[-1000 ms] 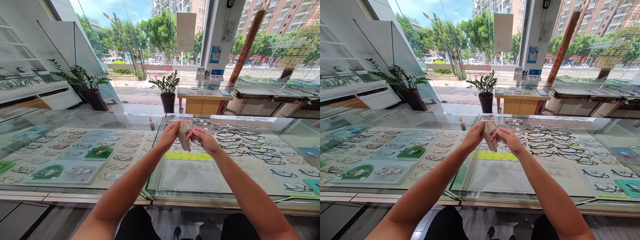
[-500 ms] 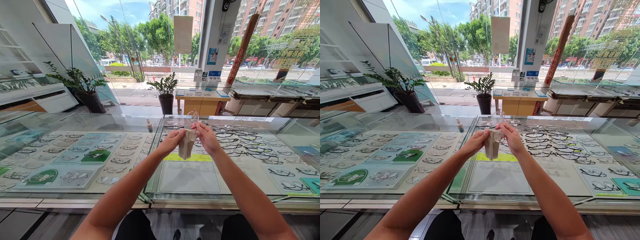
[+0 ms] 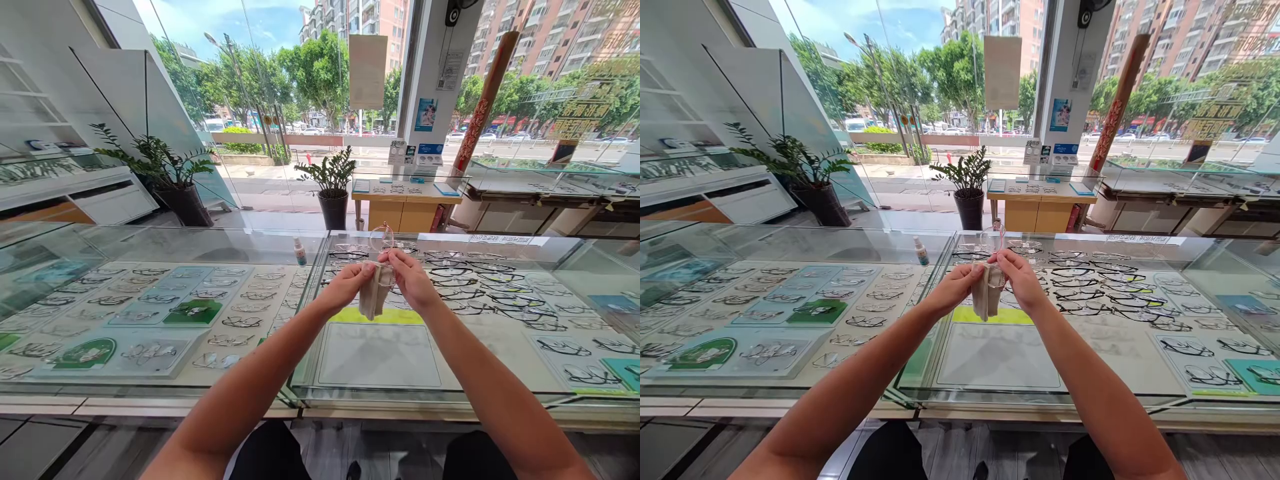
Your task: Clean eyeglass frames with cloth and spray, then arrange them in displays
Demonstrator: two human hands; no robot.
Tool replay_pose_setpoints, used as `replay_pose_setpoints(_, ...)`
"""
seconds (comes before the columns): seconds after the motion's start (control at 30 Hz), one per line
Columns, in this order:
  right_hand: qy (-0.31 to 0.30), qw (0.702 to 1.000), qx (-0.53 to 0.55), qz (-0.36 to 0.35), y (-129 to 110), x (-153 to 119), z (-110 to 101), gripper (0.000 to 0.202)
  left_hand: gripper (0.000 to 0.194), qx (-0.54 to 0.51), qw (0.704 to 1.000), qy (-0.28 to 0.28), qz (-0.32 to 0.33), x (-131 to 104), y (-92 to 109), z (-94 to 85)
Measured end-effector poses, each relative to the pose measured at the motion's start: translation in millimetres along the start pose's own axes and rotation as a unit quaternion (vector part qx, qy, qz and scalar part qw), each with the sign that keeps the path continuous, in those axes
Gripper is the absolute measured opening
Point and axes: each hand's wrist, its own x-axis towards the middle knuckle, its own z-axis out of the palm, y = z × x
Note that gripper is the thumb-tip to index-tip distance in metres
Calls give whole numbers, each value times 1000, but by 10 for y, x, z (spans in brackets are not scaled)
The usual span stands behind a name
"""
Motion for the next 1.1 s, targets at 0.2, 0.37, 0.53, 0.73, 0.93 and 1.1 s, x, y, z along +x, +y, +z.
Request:
replay_pose_setpoints(0.2,-3,1000,3,4,36,-8,13,44,69,22,1000,-1,-10,-18,8,21)
replay_pose_setpoints(0.37,-9,1000,-3,14,38,-7,21,47,66,34,999,9,2,-33,63,62)
replay_pose_setpoints(0.53,-8,1000,1,19,39,-7,20,47,64,32,999,14,11,-35,103,96)
replay_pose_setpoints(0.73,-22,1000,7,11,66,-9,-12,41,65,49,999,17,13,-54,106,90)
replay_pose_setpoints(0.93,-30,999,-23,4,32,-18,13,41,69,12,999,27,20,-37,74,113)
replay_pose_setpoints(1.1,-43,999,-32,8,29,-33,26,42,67,-2,998,47,45,-9,17,118)
